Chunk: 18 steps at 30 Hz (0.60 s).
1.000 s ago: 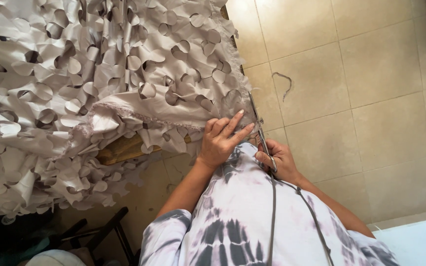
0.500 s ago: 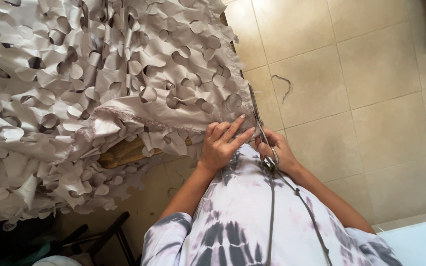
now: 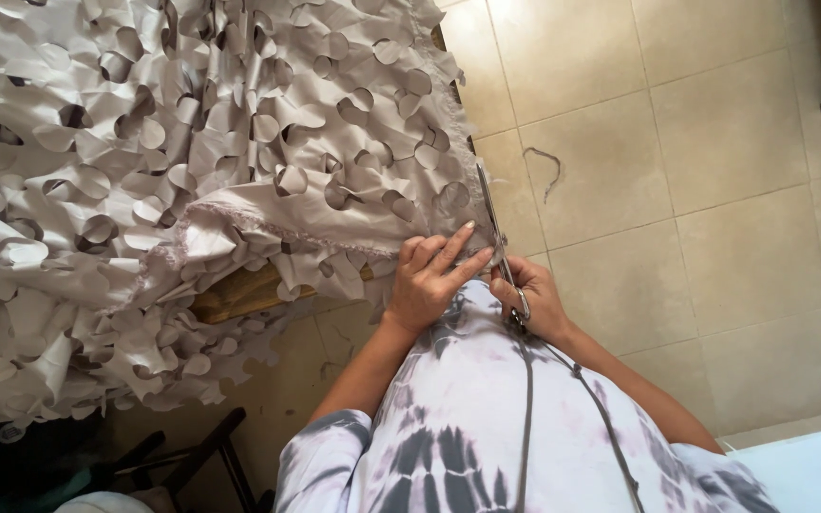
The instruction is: The person is using scissors to cut a large piece of perforated fabric on a work table.
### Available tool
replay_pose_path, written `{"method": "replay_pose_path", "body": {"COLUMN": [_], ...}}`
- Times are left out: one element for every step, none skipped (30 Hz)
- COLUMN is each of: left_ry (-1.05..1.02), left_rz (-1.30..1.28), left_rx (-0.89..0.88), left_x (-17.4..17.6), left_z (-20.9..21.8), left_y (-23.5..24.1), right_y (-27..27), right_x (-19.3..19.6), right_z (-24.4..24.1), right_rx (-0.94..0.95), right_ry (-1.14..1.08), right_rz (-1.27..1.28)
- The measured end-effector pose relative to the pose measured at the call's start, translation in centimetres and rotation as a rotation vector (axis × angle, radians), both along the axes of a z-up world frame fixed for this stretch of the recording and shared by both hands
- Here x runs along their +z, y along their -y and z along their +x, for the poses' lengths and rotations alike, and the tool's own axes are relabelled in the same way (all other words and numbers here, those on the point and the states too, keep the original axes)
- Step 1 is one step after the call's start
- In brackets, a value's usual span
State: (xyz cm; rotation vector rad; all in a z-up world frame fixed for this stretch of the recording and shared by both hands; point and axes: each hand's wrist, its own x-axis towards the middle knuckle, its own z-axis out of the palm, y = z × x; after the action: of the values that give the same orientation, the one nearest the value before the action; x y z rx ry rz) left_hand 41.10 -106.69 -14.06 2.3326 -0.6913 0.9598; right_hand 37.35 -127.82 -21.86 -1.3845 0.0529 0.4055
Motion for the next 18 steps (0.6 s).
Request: {"method": "replay_pose_path", "body": {"left_ry": [0.000, 0.000, -0.001, -0.002, 0.000, 0.003, 0.002, -0.002, -0.007, -0.008, -0.007, -0.006, -0.007, -0.014, -0.020, -0.021, -0.029, -0.037], "left_rz": [0.000, 0.000, 0.000, 0.001, 0.002, 0.003, 0.003, 0.001, -0.001, -0.001, 0.000, 0.001, 0.002, -0.003, -0.008, -0.006, -0.015, -0.024], "left_rx": [0.000, -0.003, -0.006, -0.007, -0.006, -0.006, -0.008, -0.007, -0.005, -0.007, -0.007, -0.007, -0.009, -0.011, -0.014, -0.015, -0.018, -0.022], "left_x": [-0.1, -0.2, -0.3, -0.3, -0.3, -0.2, -0.2, -0.1, 0.0, -0.1, -0.1, -0.2, -0.2, -0.2, -0.2, -0.2, -0.2, -0.2], "left_z": [0.0, 0.0, 0.0, 0.0, 0.0, 0.1, 0.0, 0.0, 0.0, 0.0, 0.0, 0.0, -0.1, -0.1, -0.1, -0.2, -0.2, -0.2], "left_y": [0.0, 0.0, -0.1, -0.1, -0.1, -0.1, -0.1, -0.1, -0.1, -0.1, -0.1, -0.1, -0.1, -0.1, -0.1, -0.1, -0.1, -0.1], "right_y": [0.0, -0.1, -0.1, -0.2, -0.3, -0.3, -0.5, -0.7, -0.9, -0.9, -0.9, -0.9, -0.9, -0.9, -1.0, -0.8, -0.5, -0.3], "right_x": [0.2, 0.5, 0.8, 1.1, 1.4, 1.7, 2.1, 2.5, 2.9, 2.8, 2.7, 2.6, 2.8, 3.0, 3.2, 2.8, 2.3, 1.8], "right_z": [-0.1, -0.1, -0.2, -0.3, -0.5, -0.6, -0.6, -0.5, -0.5, -0.6, -0.7, -0.9, -0.8, -0.8, -0.7, -0.7, -0.7, -0.7], "right_rx": [0.000, -0.001, -0.003, -0.004, -0.016, -0.028, -0.030, -0.036, -0.042, -0.044, -0.052, -0.060, -0.062, -0.052, -0.042, -0.043, -0.031, -0.018], "right_ry": [0.000, -0.004, -0.009, -0.010, -0.022, -0.033, -0.034, -0.044, -0.054, -0.054, -0.059, -0.064, -0.065, -0.058, -0.051, -0.051, -0.049, -0.047], "right_rz": [0.000, -0.017, -0.033, -0.032, -0.036, -0.040, -0.040, -0.036, -0.031, -0.030, -0.030, -0.031, -0.030, -0.039, -0.047, -0.046, -0.024, -0.002]}}
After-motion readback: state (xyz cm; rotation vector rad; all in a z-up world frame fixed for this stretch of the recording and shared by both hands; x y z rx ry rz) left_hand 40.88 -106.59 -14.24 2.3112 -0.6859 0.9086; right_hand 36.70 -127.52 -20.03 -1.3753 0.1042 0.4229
